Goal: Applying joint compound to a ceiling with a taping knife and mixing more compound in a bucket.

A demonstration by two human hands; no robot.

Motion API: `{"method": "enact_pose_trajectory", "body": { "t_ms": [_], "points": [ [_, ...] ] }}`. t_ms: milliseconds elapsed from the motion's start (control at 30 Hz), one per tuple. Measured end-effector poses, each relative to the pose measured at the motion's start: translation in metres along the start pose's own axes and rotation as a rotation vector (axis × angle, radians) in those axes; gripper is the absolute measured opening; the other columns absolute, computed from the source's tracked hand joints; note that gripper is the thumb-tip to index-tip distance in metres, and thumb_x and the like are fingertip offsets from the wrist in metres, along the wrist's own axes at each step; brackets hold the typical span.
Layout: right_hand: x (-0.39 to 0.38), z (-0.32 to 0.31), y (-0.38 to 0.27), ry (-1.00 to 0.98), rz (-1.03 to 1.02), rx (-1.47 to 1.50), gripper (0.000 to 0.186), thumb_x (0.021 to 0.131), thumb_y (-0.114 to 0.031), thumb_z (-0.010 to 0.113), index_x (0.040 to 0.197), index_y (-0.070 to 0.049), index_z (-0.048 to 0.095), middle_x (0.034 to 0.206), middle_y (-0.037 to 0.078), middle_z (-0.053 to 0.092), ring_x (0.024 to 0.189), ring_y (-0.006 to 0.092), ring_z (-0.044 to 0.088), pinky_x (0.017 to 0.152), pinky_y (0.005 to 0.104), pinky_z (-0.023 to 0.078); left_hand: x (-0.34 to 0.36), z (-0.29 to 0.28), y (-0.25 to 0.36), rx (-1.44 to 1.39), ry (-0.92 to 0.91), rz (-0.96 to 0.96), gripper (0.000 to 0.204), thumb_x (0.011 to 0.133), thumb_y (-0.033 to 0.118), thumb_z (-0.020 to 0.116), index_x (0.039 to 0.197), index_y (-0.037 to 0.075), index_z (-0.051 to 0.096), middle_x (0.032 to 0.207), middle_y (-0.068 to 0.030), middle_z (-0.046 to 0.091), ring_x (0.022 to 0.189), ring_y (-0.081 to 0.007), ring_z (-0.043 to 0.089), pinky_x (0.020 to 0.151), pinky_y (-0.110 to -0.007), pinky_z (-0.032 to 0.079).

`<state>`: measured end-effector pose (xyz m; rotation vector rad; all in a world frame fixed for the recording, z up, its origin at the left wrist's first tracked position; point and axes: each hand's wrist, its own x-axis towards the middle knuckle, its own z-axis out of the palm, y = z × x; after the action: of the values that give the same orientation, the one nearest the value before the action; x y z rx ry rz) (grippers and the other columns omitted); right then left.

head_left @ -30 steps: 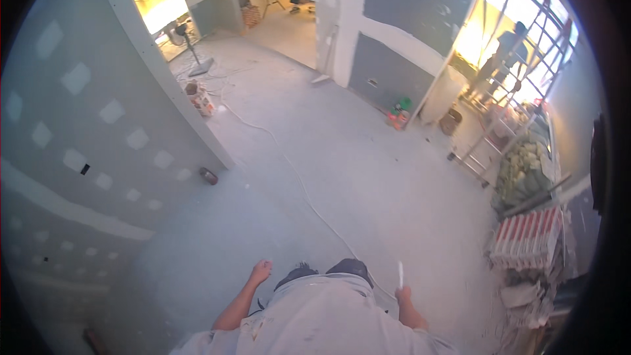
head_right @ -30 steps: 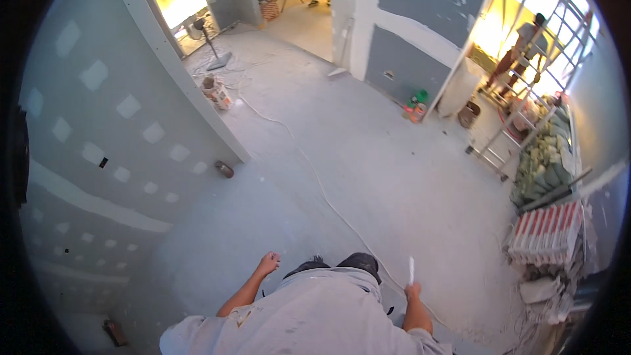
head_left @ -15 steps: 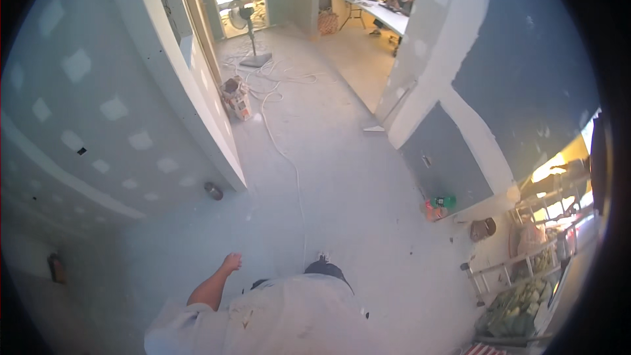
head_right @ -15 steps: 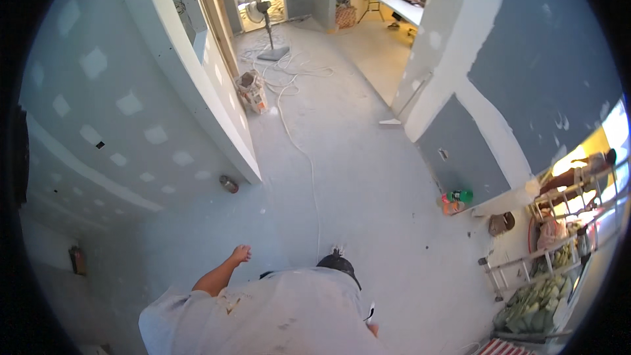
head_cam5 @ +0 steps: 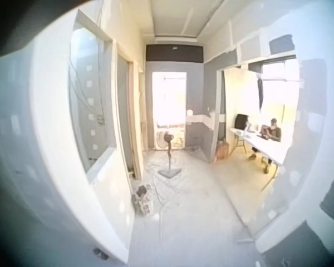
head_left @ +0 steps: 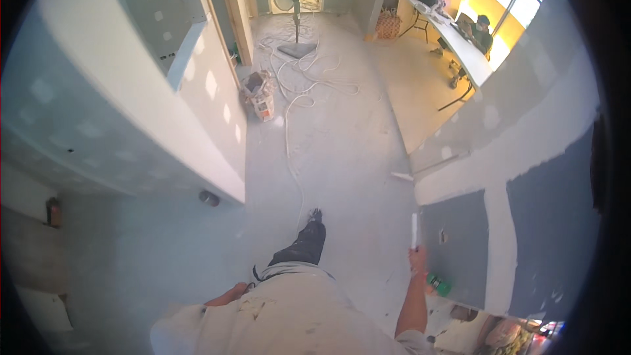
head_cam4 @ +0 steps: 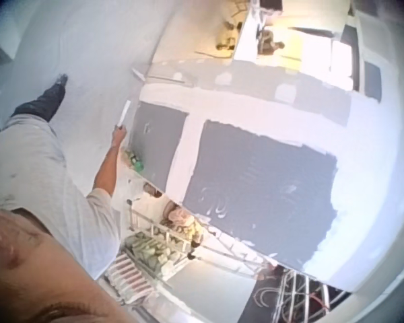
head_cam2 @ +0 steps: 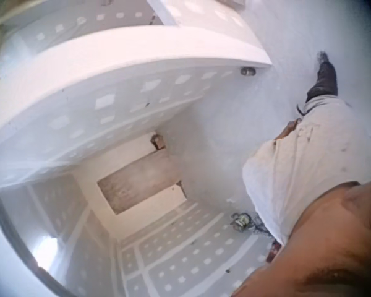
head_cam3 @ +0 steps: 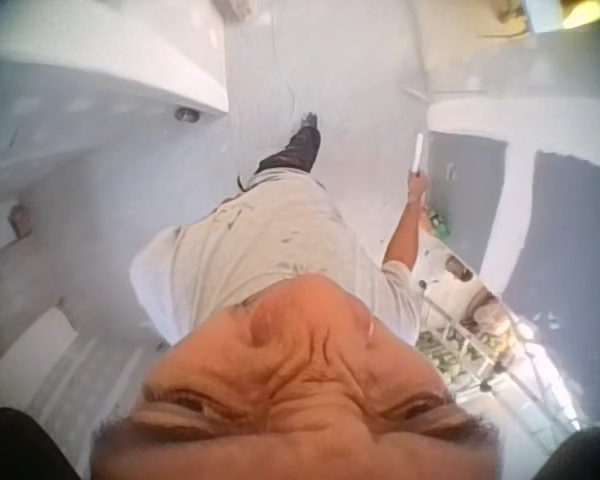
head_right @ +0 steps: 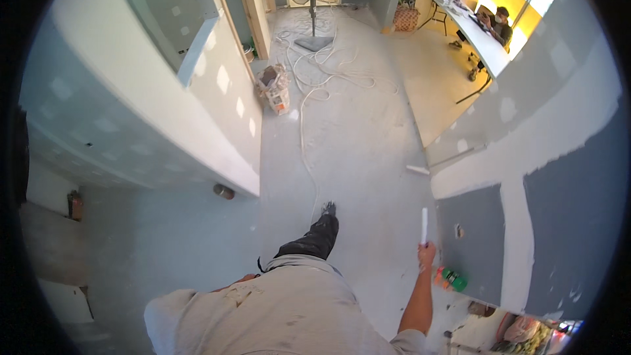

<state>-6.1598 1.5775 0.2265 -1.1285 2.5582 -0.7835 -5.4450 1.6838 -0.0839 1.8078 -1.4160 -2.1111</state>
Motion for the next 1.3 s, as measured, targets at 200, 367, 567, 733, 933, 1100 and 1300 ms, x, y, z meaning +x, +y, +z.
{"method": "enact_pose_trajectory", "body": {
  "t_ms": [200,367,567,733,933,1100,1300],
  "points": [
    [0.193,0.149,-0.110,-0.231,0.410,0.191,0.007,0.074,-0.002,0.068,0.070,0.003,0.064,0.058,0.008,0.060,0.050,0.0152,0.056,0.044,0.0327,0.041,0.295,-0.214,0.345,-0.203,0.014,-0.119,0.048,0.092,0.044,0.053,0.107,0.000,0.064,0.085,-0.0145,0.065,0.071,-0.0259,0.062,0.064,-0.044,0.051],
    [0.397,0.180,-0.230,-0.554,0.317,-0.087,0.025,0.081,-0.021,0.061,0.071,0.002,0.066,0.058,0.009,0.060,0.049,0.0218,0.057,0.044,0.0365,0.043,0.480,-0.424,0.765,-0.099,0.494,0.397,0.036,0.098,0.035,0.045,0.097,0.002,0.061,0.082,-0.0083,0.064,0.065,-0.0174,0.059,0.059,-0.033,0.049],
    [0.715,0.303,-0.291,-0.668,0.377,-0.095,0.035,0.084,-0.032,0.055,0.076,-0.001,0.068,0.061,0.009,0.062,0.052,0.0254,0.060,0.047,0.0383,0.046,0.624,-0.614,1.152,-0.441,0.497,0.568,0.039,0.095,0.037,0.053,0.104,0.000,0.060,0.088,-0.0105,0.065,0.072,-0.0190,0.061,0.067,-0.036,0.051],
    [1.113,0.449,-0.390,-0.822,0.324,-0.055,0.043,0.086,-0.041,0.049,0.080,-0.004,0.070,0.064,0.009,0.064,0.054,0.0284,0.062,0.049,0.0398,0.048,0.792,-0.714,1.185,-0.158,0.721,0.354,0.045,0.096,0.039,0.049,0.117,0.001,0.059,0.107,-0.0215,0.064,0.097,-0.0346,0.061,0.084,-0.042,0.048],
    [1.600,0.534,-0.754,-0.477,-0.304,-0.350,0.031,0.072,-0.030,0.069,0.083,-0.001,0.070,0.072,0.016,0.067,0.068,0.0274,0.065,0.063,0.0394,0.052,0.869,-0.718,1.254,-0.655,0.407,-0.422,0.051,0.098,0.045,0.043,0.097,-0.003,0.061,0.086,-0.0168,0.065,0.073,-0.0281,0.067,0.060,-0.044,0.055],
    [1.742,0.658,-1.177,-0.477,-0.505,-0.259,0.017,0.072,-0.013,0.069,0.079,0.003,0.068,0.062,0.010,0.062,0.057,0.0205,0.060,0.052,0.0357,0.047,0.920,-0.797,1.320,-1.057,0.430,-0.486,0.045,0.098,0.046,0.044,0.096,0.003,0.057,0.079,-0.0124,0.061,0.068,-0.0254,0.062,0.062,-0.045,0.053],
    [1.767,0.879,-1.536,-0.615,-0.774,-0.210,0.018,0.072,-0.014,0.070,0.078,0.003,0.067,0.062,0.011,0.062,0.059,0.0198,0.060,0.056,0.0369,0.046,1.087,-1.040,1.396,-0.718,0.528,-0.507,0.050,0.096,0.047,0.046,0.115,0.001,0.055,0.082,-0.0168,0.063,0.074,-0.0306,0.063,0.067,-0.046,0.052]
  ]
}}
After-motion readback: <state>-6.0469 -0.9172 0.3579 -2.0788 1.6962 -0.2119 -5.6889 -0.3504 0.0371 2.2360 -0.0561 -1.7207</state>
